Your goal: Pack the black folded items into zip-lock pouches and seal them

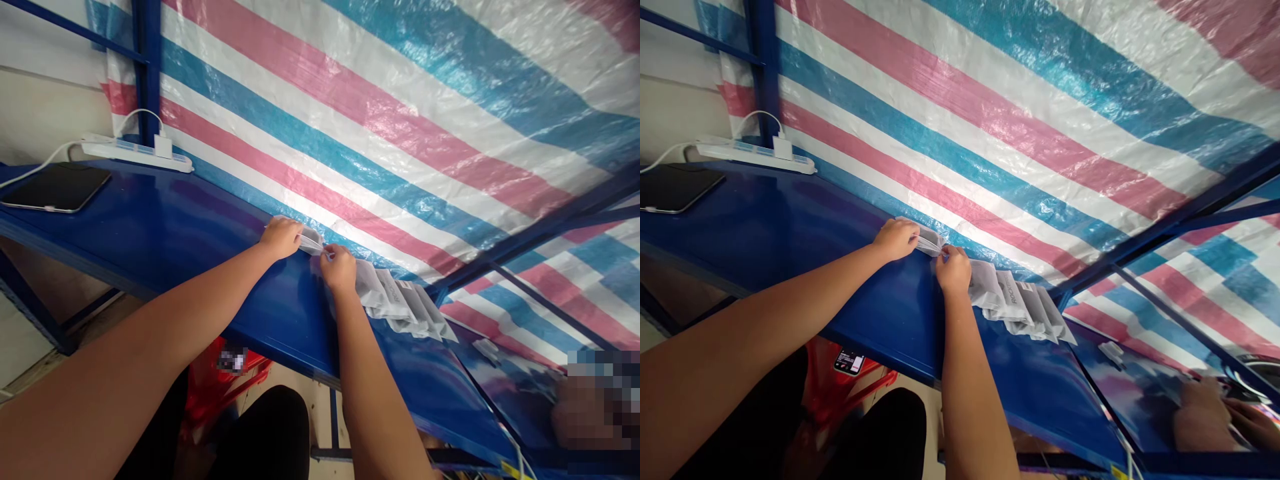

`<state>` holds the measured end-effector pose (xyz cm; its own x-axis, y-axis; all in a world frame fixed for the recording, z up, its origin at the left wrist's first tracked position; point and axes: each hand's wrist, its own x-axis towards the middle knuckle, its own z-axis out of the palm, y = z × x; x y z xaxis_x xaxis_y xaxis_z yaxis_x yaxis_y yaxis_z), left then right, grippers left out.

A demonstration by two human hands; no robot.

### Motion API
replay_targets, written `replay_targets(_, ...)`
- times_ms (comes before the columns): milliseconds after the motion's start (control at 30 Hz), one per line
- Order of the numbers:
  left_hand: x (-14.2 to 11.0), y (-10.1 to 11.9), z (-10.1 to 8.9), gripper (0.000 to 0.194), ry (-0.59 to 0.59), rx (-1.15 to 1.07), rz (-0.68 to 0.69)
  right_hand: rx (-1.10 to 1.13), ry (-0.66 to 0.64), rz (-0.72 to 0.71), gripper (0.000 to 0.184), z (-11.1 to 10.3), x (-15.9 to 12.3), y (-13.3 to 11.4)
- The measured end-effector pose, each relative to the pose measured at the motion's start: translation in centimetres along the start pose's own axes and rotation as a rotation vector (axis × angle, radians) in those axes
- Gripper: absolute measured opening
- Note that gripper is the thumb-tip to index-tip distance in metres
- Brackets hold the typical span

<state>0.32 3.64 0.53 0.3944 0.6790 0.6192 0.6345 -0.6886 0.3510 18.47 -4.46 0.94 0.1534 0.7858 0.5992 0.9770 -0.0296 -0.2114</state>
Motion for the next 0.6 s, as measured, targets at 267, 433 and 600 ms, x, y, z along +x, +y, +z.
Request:
replay_targets(267,-0.1,0.3,0.0,0.01,-0.172,0.053,0.038,0.004,-0.027,-0.055,0.029,0.6,0.0,0.2)
replay_targets(433,-0.3,0.3,0.0,0.009,-0.249,0.052,0.042,0.039,-0.048,-0.072,0.029,0.9,-0.2,0.1)
replay_targets(600,-0.7,0.5,0.2,0.024,-0.135,0.105,0.094,0.045,-0.024,-0.065,0.026,1.1,-0.4,-0.1)
